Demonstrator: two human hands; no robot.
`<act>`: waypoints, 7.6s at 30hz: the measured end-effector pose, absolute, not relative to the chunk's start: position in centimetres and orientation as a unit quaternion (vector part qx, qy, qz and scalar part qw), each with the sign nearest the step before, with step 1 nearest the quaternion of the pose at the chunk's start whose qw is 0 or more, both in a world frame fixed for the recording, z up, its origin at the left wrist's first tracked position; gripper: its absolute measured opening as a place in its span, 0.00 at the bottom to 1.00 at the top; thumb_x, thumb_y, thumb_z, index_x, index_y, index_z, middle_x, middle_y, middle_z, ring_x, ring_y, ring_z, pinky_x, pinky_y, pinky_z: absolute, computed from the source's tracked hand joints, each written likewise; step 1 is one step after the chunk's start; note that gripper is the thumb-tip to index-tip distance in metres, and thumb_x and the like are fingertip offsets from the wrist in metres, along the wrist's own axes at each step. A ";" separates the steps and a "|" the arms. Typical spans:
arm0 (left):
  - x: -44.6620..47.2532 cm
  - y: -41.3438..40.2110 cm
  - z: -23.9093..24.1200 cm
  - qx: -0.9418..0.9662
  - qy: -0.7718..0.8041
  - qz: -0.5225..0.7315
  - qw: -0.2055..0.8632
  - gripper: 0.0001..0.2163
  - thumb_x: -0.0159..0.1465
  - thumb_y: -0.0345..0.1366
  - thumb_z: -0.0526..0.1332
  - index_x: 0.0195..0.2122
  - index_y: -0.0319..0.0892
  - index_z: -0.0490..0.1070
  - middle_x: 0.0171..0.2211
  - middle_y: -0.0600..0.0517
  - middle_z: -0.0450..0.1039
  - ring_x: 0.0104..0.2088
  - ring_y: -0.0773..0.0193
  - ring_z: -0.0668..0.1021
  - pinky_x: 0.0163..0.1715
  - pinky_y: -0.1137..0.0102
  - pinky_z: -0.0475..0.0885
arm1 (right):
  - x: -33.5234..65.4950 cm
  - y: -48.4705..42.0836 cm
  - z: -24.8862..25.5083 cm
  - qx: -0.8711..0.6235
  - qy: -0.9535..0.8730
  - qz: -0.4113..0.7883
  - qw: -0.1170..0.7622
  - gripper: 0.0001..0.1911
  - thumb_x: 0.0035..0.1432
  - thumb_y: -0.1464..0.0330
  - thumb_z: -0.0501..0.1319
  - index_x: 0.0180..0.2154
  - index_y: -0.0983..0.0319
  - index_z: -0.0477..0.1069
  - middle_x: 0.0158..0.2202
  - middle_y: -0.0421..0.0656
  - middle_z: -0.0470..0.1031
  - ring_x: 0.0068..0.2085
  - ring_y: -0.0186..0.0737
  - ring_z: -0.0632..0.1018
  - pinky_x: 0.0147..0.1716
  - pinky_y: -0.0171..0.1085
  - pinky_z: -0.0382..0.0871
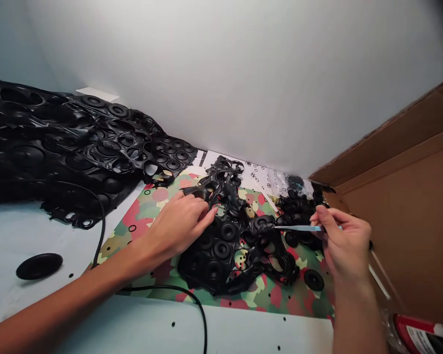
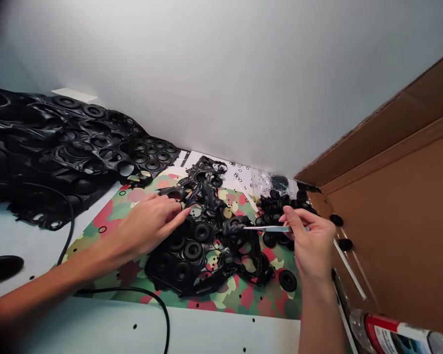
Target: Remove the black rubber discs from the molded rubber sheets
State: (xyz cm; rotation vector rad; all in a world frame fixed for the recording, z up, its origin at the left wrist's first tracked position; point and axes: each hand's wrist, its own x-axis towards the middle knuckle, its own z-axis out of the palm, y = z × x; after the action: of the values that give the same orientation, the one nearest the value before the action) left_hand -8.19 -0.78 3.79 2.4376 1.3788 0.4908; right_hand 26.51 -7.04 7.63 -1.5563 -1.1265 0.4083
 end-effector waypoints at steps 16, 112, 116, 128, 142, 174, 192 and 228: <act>-8.8 -1.9 0.3 0.801 0.477 0.239 0.272 0.17 0.79 0.47 0.55 0.33 0.46 0.64 0.29 0.55 0.72 0.29 0.58 0.70 0.40 0.62 0.62 | 30.5 -7.9 5.8 -0.658 -0.266 0.159 0.686 0.28 0.55 0.46 0.78 0.29 0.62 0.75 0.27 0.37 0.71 0.22 0.28 0.69 0.22 0.30 0.72; -8.3 -3.2 2.3 0.481 0.402 0.273 0.730 0.18 0.59 0.44 0.80 0.47 0.42 0.85 0.47 0.45 0.87 0.45 0.51 0.87 0.46 0.64 0.84 | 17.0 -9.5 5.5 -0.618 -0.619 0.289 0.390 0.08 0.66 0.65 0.73 0.32 0.58 0.86 0.30 0.41 0.85 0.26 0.38 0.80 0.24 0.32 0.73; -8.1 -3.3 2.2 0.491 0.374 0.282 0.734 0.17 0.61 0.42 0.79 0.49 0.44 0.86 0.47 0.46 0.88 0.48 0.50 0.87 0.47 0.65 0.84 | 17.0 -9.5 5.7 -0.613 -0.628 0.283 0.387 0.08 0.65 0.67 0.73 0.32 0.58 0.86 0.30 0.40 0.85 0.26 0.37 0.80 0.24 0.31 0.74; -7.8 -3.8 2.2 0.535 0.379 0.286 0.699 0.11 0.67 0.41 0.74 0.49 0.46 0.88 0.46 0.50 0.89 0.46 0.51 0.88 0.46 0.65 0.85 | 17.1 -9.9 5.7 -0.613 -0.659 0.197 0.389 0.07 0.66 0.68 0.73 0.33 0.57 0.85 0.30 0.40 0.86 0.25 0.39 0.82 0.22 0.33 0.73; -7.8 -3.9 2.0 0.588 0.377 0.323 0.638 0.11 0.66 0.39 0.76 0.49 0.50 0.89 0.47 0.50 0.89 0.49 0.50 0.88 0.51 0.62 0.84 | 16.1 -10.6 5.7 -0.560 -0.769 -0.003 0.308 0.05 0.70 0.73 0.70 0.38 0.61 0.83 0.33 0.45 0.87 0.30 0.43 0.85 0.39 0.39 0.75; -8.8 -3.8 1.2 0.613 0.357 0.287 0.644 0.11 0.59 0.44 0.78 0.36 0.45 0.81 0.35 0.50 0.83 0.36 0.56 0.84 0.36 0.68 0.84 | 13.9 -9.5 3.7 -0.585 -0.755 -0.023 0.295 0.20 0.79 0.67 0.62 0.30 0.61 0.76 0.26 0.40 0.80 0.27 0.36 0.79 0.31 0.37 0.61; -7.9 -3.6 1.8 0.465 0.375 0.310 0.740 0.19 0.66 0.54 0.73 0.40 0.41 0.86 0.40 0.45 0.86 0.40 0.55 0.85 0.41 0.68 0.80 | 16.2 -11.8 9.2 -0.636 -0.673 0.223 0.306 0.10 0.72 0.61 0.68 0.37 0.56 0.84 0.30 0.37 0.82 0.26 0.34 0.78 0.24 0.30 0.69; -6.4 -4.8 2.0 0.586 0.439 0.351 0.584 0.20 0.73 0.50 0.66 0.29 0.39 0.82 0.27 0.53 0.78 0.27 0.66 0.74 0.28 0.71 0.67 | 12.8 -13.3 6.1 -0.611 -0.729 -0.004 0.309 0.17 0.76 0.63 0.63 0.31 0.59 0.79 0.22 0.36 0.75 0.18 0.32 0.73 0.23 0.34 0.62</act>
State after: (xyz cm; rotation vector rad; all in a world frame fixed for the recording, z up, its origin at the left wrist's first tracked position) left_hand -6.43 -4.85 1.97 1.3679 1.0233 0.8184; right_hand 12.84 -13.34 6.10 -1.6148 -1.9268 -0.0102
